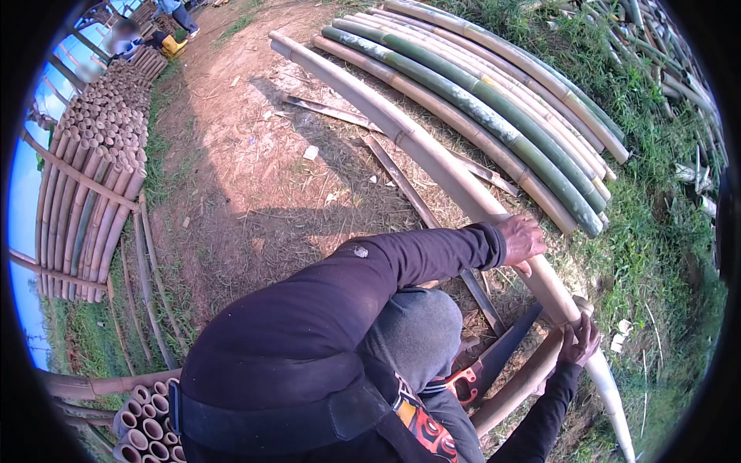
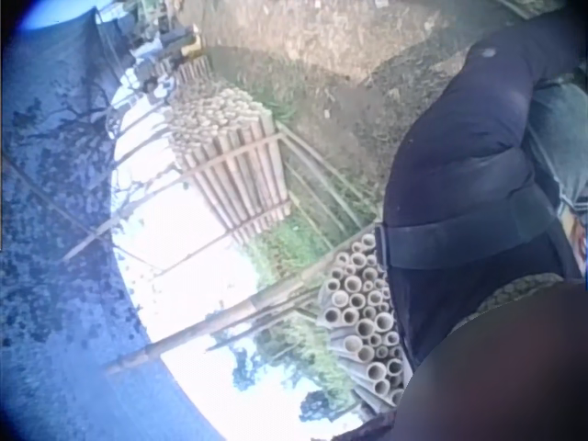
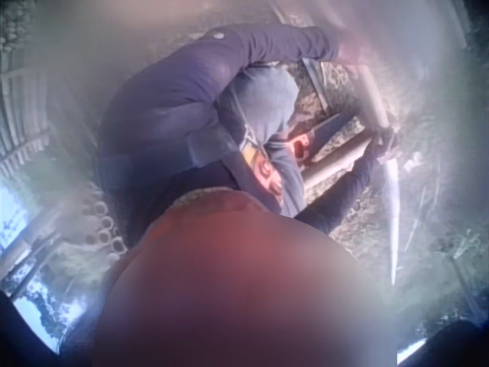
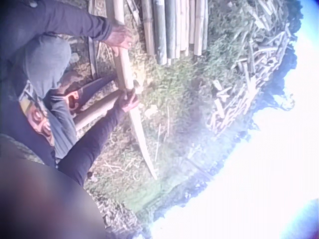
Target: The person sits on the ground and uses a hand saw to cut long bamboo poles into shorter sections. They repeatedly position each pole, saw through it, and set the cut pieces aside. The work area contains many stacked bamboo poles and cut segments.
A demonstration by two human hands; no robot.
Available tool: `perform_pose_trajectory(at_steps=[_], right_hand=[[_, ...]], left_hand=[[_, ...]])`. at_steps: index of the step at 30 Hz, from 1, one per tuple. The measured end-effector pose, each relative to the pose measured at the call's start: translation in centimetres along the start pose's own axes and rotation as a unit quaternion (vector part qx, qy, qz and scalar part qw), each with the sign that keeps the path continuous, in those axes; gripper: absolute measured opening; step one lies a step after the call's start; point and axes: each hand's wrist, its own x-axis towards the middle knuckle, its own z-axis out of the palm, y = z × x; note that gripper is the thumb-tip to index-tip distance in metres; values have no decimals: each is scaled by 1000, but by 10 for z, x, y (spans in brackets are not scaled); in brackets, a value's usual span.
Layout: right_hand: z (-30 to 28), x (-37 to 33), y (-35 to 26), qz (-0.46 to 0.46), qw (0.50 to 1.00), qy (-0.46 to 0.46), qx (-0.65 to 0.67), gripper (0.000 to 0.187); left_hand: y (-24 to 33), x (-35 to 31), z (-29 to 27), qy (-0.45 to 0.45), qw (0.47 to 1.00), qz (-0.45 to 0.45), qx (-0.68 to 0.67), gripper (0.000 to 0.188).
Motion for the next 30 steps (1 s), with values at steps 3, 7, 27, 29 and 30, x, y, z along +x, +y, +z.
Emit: perform_pose_trajectory(at_steps=[3,7,27,29,30], right_hand=[[1,11,8,-11,1000,-22,-6,61],[0,1,-34,44,987,41,-149,69],[73,-220,-173,279,818,-502,30,36],[70,-223,-171,318,811,-488,48,38],[69,-225,-170,349,814,-461,49,36]], left_hand=[[4,6,7,12,1000,-17,-22,56],[-1,11,10,22,998,-22,-49,46],[20,38,-3,-149,985,-72,52,59],[20,39,-2,-147,985,-76,56,61],[21,39,-2,-142,985,-74,56,61]])
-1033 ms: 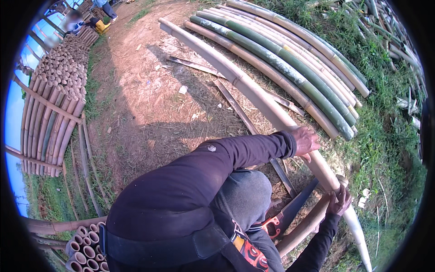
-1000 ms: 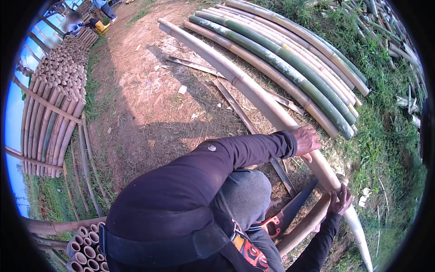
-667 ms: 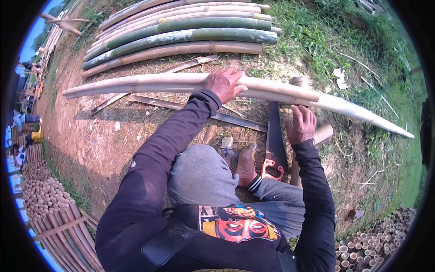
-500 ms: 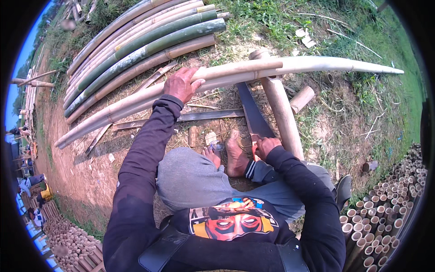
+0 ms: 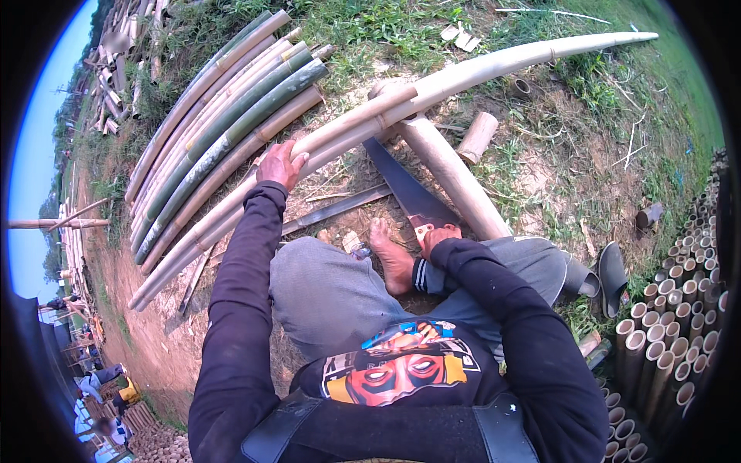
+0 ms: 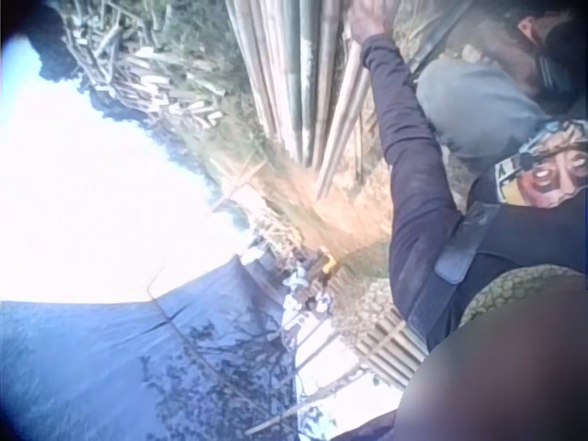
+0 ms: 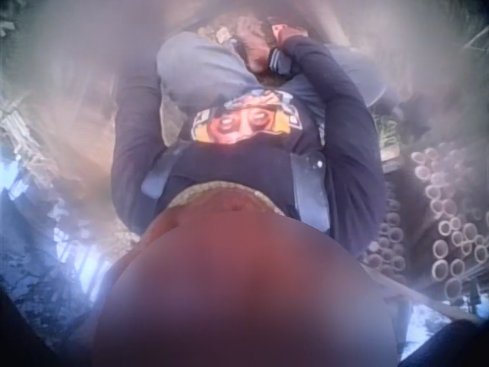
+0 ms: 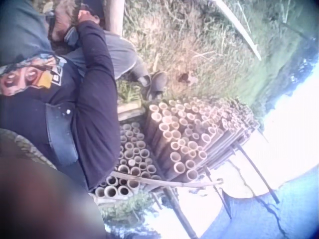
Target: The person sits on the ground and uses a hand saw to cut long bamboo poles into shorter sections. They repeatedly position each pole, saw through it, and set the cut pieces aside. The work area contains many stacked bamboo poles and cut segments.
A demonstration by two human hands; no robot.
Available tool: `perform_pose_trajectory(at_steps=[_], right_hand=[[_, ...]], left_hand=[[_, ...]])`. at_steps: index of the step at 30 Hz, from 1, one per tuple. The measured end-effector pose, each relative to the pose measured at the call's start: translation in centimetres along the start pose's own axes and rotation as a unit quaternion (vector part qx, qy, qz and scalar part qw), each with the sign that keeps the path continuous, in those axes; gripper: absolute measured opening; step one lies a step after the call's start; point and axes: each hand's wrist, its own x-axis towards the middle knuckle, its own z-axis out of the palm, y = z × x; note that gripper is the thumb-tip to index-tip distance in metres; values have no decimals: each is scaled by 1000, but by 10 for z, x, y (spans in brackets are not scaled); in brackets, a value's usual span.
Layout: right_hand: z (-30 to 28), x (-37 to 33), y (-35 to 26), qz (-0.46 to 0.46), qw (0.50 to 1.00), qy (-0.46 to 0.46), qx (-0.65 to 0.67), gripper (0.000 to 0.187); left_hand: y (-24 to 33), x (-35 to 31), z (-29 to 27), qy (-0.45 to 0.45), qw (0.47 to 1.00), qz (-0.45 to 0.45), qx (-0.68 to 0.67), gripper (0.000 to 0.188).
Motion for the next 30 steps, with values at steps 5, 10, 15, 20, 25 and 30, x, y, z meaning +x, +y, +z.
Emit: perform_pose_trajectory(at_steps=[5,10,15,20,25,30], right_hand=[[1,1,8,-1,996,82,21,34],[-2,-1,7,16,994,110,-1,26],[-29,-26,2,-37,993,91,70,39],[-65,-106,-11,-167,882,294,328,42],[-77,-220,36,-222,828,364,364,36],[-61,-282,75,-185,717,478,472,38]], left_hand=[[2,-1,0,4,1000,-7,9,60],[5,0,-2,-7,1000,-16,15,59],[4,0,-1,-5,1000,-13,10,59],[2,1,2,10,1000,-8,15,59],[0,4,4,2,1000,-1,23,58],[-2,5,6,3,999,6,32,53]])
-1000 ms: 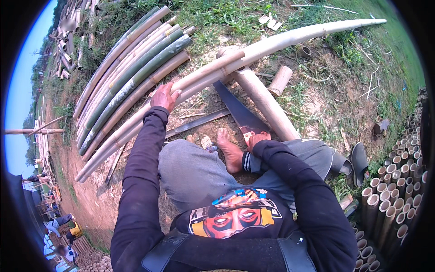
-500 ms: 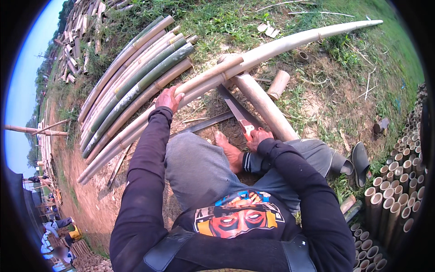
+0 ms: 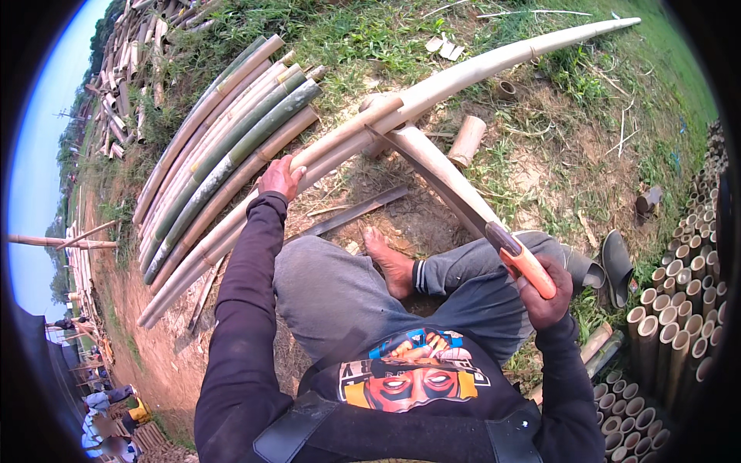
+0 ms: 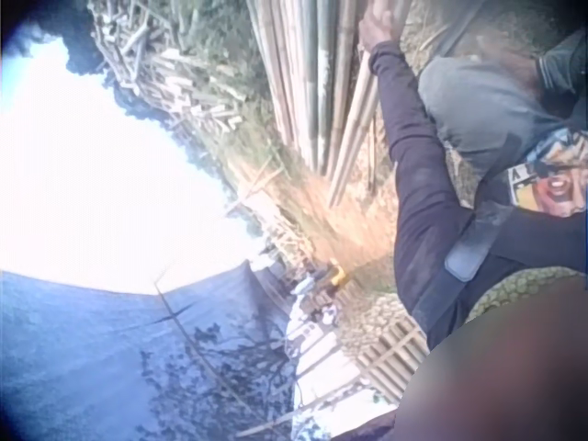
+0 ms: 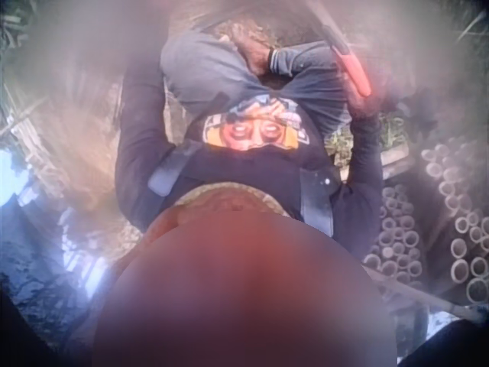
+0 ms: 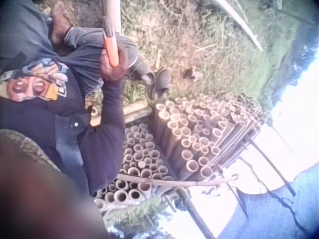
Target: The person sits on the ground and uses a hand saw to cut long bamboo poles into shorter sections. They repeatedly position each pole, saw through it, and set the cut pieces aside. The work area contains many stacked bamboo poles and cut segments.
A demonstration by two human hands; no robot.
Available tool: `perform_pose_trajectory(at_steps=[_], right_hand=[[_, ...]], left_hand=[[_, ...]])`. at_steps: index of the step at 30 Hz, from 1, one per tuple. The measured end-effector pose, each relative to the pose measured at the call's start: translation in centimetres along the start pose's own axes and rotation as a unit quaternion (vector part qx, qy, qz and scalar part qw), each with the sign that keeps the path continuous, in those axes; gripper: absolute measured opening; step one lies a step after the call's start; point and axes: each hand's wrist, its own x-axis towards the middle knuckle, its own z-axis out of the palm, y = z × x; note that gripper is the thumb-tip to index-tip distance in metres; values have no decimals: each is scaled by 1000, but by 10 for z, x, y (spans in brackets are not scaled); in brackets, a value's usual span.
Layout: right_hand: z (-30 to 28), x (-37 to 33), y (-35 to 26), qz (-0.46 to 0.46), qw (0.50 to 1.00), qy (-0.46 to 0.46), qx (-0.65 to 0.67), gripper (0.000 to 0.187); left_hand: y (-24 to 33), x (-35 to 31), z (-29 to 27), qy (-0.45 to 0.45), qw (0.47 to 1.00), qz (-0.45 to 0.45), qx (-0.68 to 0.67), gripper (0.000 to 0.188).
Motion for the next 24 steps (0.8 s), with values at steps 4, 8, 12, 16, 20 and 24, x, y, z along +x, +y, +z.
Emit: perform_pose_trajectory(at_steps=[4,8,12,16,20,24], right_hand=[[26,43,24,35,988,119,95,45],[76,114,72,54,991,111,57,46],[95,136,101,-23,995,90,40,43],[98,143,112,-25,993,91,65,40],[95,146,120,25,996,47,69,42],[94,143,128,34,993,61,95,37]], left_hand=[[0,-2,2,26,1000,-4,-9,53],[1,-2,1,15,1000,-3,12,53],[0,-2,1,7,1000,-2,16,52],[-3,-4,5,39,999,17,7,54],[-3,-6,8,47,999,17,10,55],[-2,-6,6,43,999,5,4,55]])
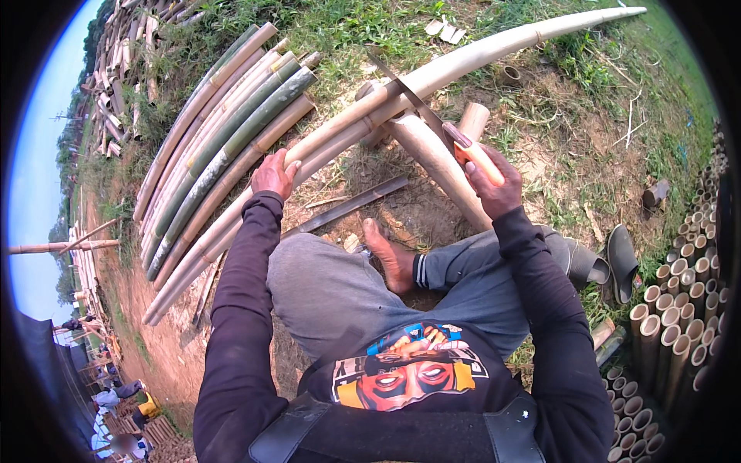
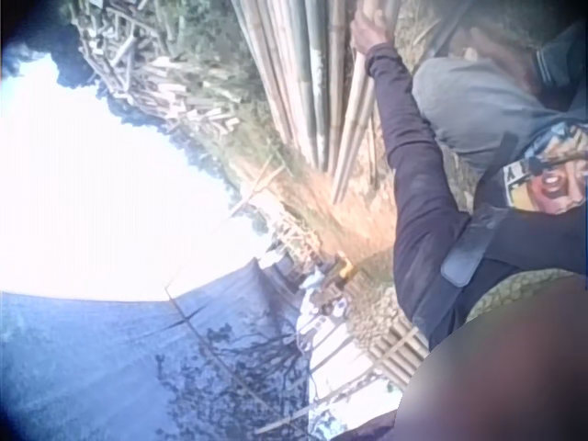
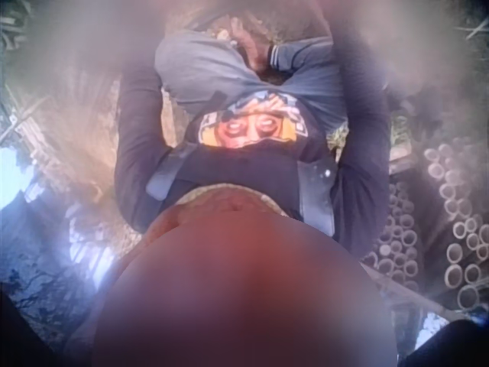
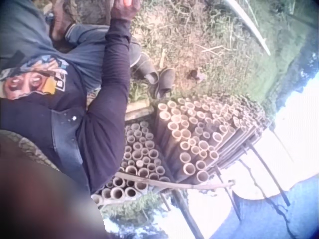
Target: The person sits on the ground and uses a hand saw to cut long bamboo poles into shorter sections. They repeatedly position each pole, saw through it, and set the cut pieces aside. The work area contains many stacked bamboo poles and cut segments.
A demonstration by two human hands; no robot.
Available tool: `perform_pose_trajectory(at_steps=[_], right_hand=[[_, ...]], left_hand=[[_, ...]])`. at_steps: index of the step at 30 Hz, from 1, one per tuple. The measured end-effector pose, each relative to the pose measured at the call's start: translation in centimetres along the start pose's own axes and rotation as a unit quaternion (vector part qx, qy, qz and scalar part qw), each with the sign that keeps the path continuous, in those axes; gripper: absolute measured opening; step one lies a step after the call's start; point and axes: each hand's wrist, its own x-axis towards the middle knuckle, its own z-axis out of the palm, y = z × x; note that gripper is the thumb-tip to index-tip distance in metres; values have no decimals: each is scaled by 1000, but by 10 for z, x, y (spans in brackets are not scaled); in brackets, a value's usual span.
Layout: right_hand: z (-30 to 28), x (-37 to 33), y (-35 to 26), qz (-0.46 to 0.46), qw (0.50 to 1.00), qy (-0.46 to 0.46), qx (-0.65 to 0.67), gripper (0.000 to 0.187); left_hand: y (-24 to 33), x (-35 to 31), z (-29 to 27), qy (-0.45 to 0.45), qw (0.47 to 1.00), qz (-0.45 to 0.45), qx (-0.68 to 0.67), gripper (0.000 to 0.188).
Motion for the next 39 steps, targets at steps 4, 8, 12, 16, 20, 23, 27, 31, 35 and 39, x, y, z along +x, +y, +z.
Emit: perform_pose_trajectory(at_steps=[4,8,12,16,20,23,27,31,35,39], right_hand=[[14,20,3,94,995,30,-23,37],[25,42,-3,25,999,-16,40,35],[13,24,-13,103,994,16,42,37],[21,29,-7,70,996,4,58,37],[38,57,3,-4,1000,-5,19,36],[30,42,-2,65,998,19,0,36],[25,23,-14,107,992,28,64,35],[49,66,-16,24,999,26,-5,40],[32,64,-13,68,991,48,100,37],[-24,-9,-18,55,988,104,99,36]], left_hand=[[4,-2,-2,-3,1000,-2,-3,54],[5,-3,-4,-19,1000,-17,1,60],[3,-2,-6,-29,1000,-9,9,59],[4,-3,-5,-16,1000,-2,3,56],[5,-4,-5,-20,1000,-13,5,57],[4,-5,-5,8,1000,-1,11,57],[4,-4,-4,-12,1000,-13,9,58],[8,-16,-7,1,1000,-2,26,55],[-9,-81,-3,143,983,105,36,59],[-44,-173,43,22,992,127,-16,62]])
